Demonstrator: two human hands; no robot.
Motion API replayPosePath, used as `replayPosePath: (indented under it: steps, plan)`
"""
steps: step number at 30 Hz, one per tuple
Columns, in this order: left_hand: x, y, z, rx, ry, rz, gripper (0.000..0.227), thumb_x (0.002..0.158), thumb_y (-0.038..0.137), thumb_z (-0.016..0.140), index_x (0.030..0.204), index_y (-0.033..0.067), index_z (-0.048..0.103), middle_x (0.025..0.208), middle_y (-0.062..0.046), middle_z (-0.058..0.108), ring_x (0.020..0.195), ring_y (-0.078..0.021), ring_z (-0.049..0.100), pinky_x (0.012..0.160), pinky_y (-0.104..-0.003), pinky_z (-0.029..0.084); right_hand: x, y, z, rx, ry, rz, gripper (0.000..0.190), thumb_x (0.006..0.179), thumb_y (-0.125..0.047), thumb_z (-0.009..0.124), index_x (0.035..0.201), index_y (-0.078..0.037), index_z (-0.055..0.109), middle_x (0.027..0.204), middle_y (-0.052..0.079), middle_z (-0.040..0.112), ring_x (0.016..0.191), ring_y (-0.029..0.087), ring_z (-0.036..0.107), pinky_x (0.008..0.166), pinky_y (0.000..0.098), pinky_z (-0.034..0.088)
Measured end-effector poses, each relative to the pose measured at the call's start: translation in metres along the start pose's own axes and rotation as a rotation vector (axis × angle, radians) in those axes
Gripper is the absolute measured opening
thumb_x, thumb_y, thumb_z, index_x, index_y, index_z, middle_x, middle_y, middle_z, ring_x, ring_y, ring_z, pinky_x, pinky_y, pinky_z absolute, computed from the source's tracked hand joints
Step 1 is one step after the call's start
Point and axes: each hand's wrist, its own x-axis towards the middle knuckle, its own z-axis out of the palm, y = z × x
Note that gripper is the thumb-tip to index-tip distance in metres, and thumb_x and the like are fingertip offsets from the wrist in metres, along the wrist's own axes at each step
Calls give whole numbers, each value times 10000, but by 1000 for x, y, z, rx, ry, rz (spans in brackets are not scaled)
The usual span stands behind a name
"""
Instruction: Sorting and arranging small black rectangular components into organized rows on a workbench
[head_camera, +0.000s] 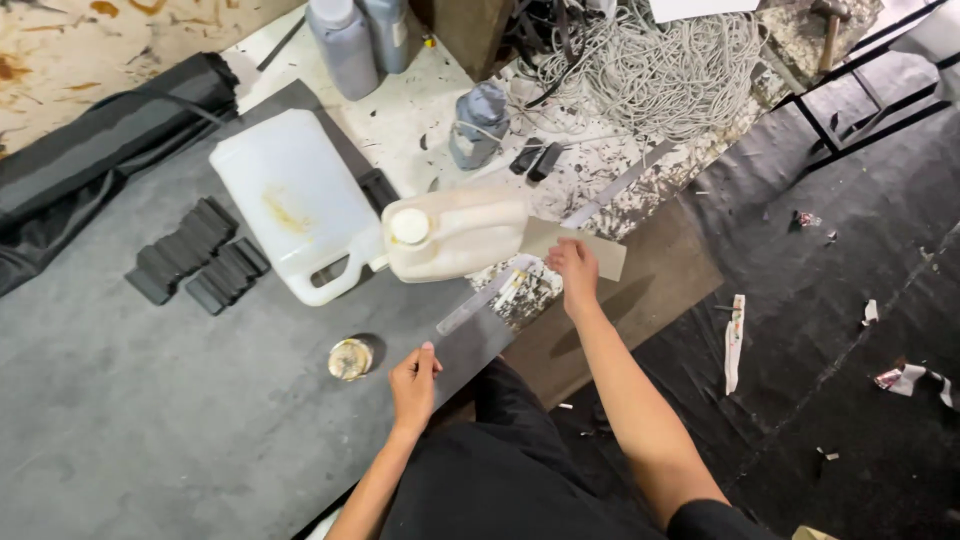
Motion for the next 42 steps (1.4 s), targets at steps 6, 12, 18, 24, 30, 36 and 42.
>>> replayPosePath:
  steps: [6, 12, 18, 24, 30, 36, 42]
  plan:
    - [-32, 45, 70, 58, -95, -12, 510, 1017, 367, 507, 612, 88, 642, 609, -9, 656, 643, -122, 655, 664, -293, 472, 155, -51, 41, 157, -12, 340, 365, 938, -326, 672, 1023, -27, 481, 718, 26, 279, 543, 150, 293, 497, 334, 233]
    - [-45, 45, 98, 89, 111, -190, 493, 1005, 328, 533, 611, 60, 659, 590, -13, 648, 633, -109, 616, 665, -294, 440, 196, -66, 78, -260, 167, 496, 873, 748, -440, 854, 1408, 16, 510, 1134, 95, 573, 730, 166, 480, 525, 382, 345]
    - [-33, 55, 118, 82, 157, -188, 480, 980, 317, 556, 602, 57, 697, 604, -11, 695, 645, -119, 642, 695, -290, 468, 247, -36, 98, -199, 127, 656, 377, 934, -100, 533, 1238, -130, 754, 1385, 6, 653, 911, 123, 537, 535, 267, 343]
    - [-12, 76, 122, 87, 66, -88, 471, 1006, 330, 538, 631, 82, 681, 630, 14, 670, 635, -111, 608, 659, -315, 445, 318, 39, 95, -775, -536, 414, 1035, 747, 75, -3, 1629, -392, 271, 1710, -201, 87, 1506, 157, 312, 1053, 200, 384]
    - [4, 85, 118, 89, 90, 15, 474, 1013, 321, 525, 624, 92, 669, 637, 14, 653, 635, -124, 589, 658, -317, 437, 172, -72, 75, 21, 153, 520, 454, 803, -323, 838, 978, -99, 484, 1002, 91, 496, 882, 249, 525, 686, 421, 620]
    - [8, 123, 106, 28, 17, 95, 496, 1017, 377, 503, 669, 85, 702, 677, -6, 674, 697, -149, 659, 704, -315, 513, 107, -48, 11, 512, -161, 350, 198, 959, -181, 700, 1073, -44, 615, 1113, 166, 692, 1088, 320, 661, 946, 407, 554]
    - [-9, 211, 59, -76, 76, 554, 382, 1048, 316, 496, 878, 66, 731, 833, -45, 726, 766, -168, 679, 690, -290, 509, -15, -139, -28, 766, -975, 1, 539, 905, -231, 872, 1330, -73, 581, 1230, 144, 662, 1159, 301, 608, 1061, 430, 471]
